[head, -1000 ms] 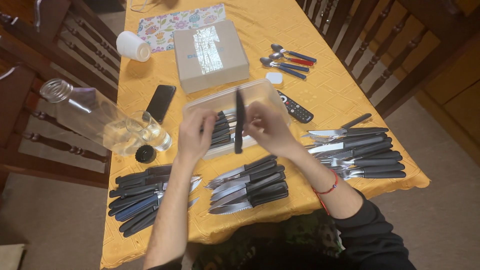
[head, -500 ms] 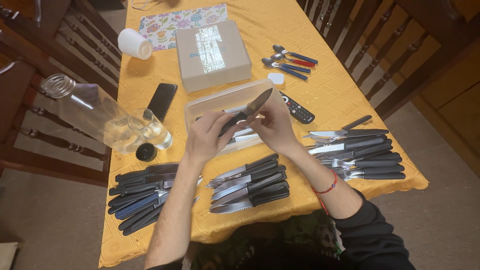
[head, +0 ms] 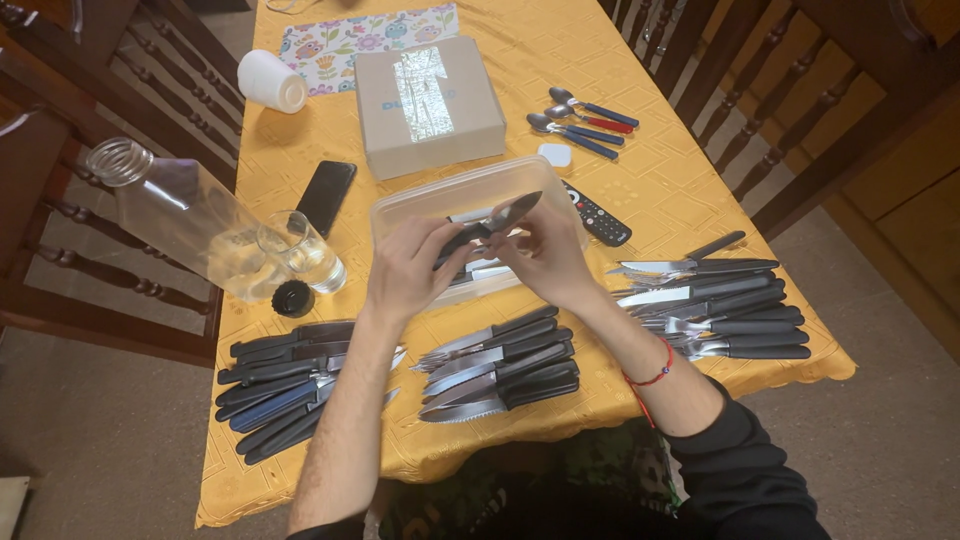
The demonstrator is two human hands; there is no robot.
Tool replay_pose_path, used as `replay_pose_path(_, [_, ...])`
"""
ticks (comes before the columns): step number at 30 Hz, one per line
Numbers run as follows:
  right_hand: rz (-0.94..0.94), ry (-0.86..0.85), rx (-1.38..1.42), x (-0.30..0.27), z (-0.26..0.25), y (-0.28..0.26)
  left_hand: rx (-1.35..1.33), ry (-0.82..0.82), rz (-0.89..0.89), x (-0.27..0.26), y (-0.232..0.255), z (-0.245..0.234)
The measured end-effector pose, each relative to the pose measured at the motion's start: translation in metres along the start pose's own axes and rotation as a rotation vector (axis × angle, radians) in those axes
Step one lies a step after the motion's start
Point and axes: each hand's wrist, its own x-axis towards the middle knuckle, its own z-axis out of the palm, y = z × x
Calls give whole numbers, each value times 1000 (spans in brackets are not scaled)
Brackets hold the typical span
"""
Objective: The person sorts black-handled knives and forks from a table into a clear plastic container. They handle the utensils one at a time, placing them into the container and occasionally adjusting the arrangement.
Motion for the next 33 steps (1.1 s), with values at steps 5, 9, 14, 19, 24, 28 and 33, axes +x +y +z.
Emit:
replay_pose_path(5, [18, -8, -11, -3, 2, 4, 4, 0, -14, -2, -1, 1])
replay_pose_path(9, [37, -22, -22, -2, 1, 6, -6, -18, -38, 0, 2, -2])
replay_pose_path(14, [29, -8, -27, -4, 2, 10, -8, -11, -45, -1, 2, -1])
replay_pose_path(19, [23, 6, -24, -4, 3, 12, -6, -7, -46, -2, 2, 0])
replay_pose_path(24, [40, 1, -49, -6, 3, 12, -3, -10, -48, -2, 1, -1])
replay_pose_path(28, [43, -6, -64, -5, 4, 8, 7, -8, -55, -2, 1, 0])
replay_pose_path(33, [38, -13, -69, -4, 2, 13, 5, -18, -67, -3, 2, 1])
